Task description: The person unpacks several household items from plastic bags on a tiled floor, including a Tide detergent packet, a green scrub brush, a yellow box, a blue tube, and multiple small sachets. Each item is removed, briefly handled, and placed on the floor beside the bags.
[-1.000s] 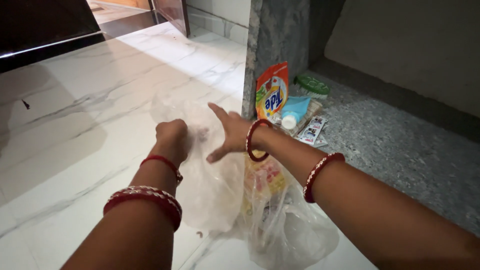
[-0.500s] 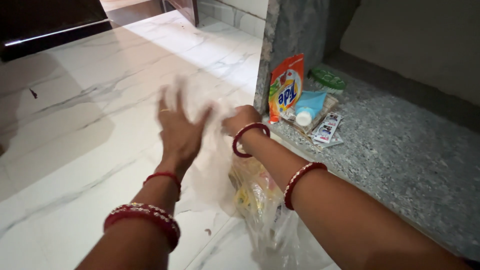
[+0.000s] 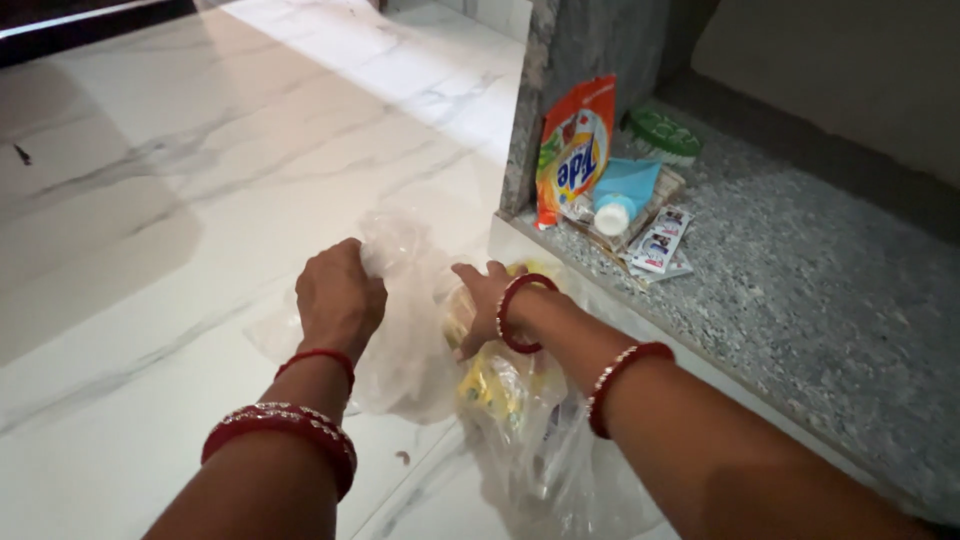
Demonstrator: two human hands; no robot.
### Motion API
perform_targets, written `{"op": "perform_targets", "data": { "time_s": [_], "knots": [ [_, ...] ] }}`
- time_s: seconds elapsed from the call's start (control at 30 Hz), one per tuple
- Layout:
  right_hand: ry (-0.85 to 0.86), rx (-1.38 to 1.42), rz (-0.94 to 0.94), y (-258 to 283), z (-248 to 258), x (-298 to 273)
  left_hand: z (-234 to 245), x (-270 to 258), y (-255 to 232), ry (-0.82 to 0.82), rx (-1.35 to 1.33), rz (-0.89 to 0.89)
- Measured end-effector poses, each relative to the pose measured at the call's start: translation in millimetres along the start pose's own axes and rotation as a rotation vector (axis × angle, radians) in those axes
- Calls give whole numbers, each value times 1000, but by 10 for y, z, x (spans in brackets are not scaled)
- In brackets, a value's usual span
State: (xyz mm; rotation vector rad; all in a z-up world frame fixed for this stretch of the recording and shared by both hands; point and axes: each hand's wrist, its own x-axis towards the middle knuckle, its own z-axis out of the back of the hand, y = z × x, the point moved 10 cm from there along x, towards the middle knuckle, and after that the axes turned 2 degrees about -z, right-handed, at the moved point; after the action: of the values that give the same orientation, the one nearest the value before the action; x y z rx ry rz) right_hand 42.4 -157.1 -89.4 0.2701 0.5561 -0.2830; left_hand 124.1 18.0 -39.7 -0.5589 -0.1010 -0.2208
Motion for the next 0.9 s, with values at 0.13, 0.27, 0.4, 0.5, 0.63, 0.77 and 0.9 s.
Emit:
{"op": "perform_targets", "data": {
  "time_s": [0.13,0.27,0.4,0.5,0.63,0.77,0.9],
  "knots": [
    [2,-152,-106,-6,-150,52,-231,-7,-169,87,187,-56],
    [-91,-117,-161,43,-212,82,-496,-72,-171,50,246,-59],
    [-243,28,-176,1,-161,47,-690,-74,-161,-134,375,-199],
    [-297,19,-116,42,-158,13,-743,-100,-72,-139,338,-292],
    [-291,-2,-79,20,-207,9,-730,63,339,3,36,85],
    [-300,90,-21,-15,-136,28,-401,5,500,-234,-289,334],
    [-519,85,262,257,233,-167,-183,7,351,-323,-355,316]
  ]
}}
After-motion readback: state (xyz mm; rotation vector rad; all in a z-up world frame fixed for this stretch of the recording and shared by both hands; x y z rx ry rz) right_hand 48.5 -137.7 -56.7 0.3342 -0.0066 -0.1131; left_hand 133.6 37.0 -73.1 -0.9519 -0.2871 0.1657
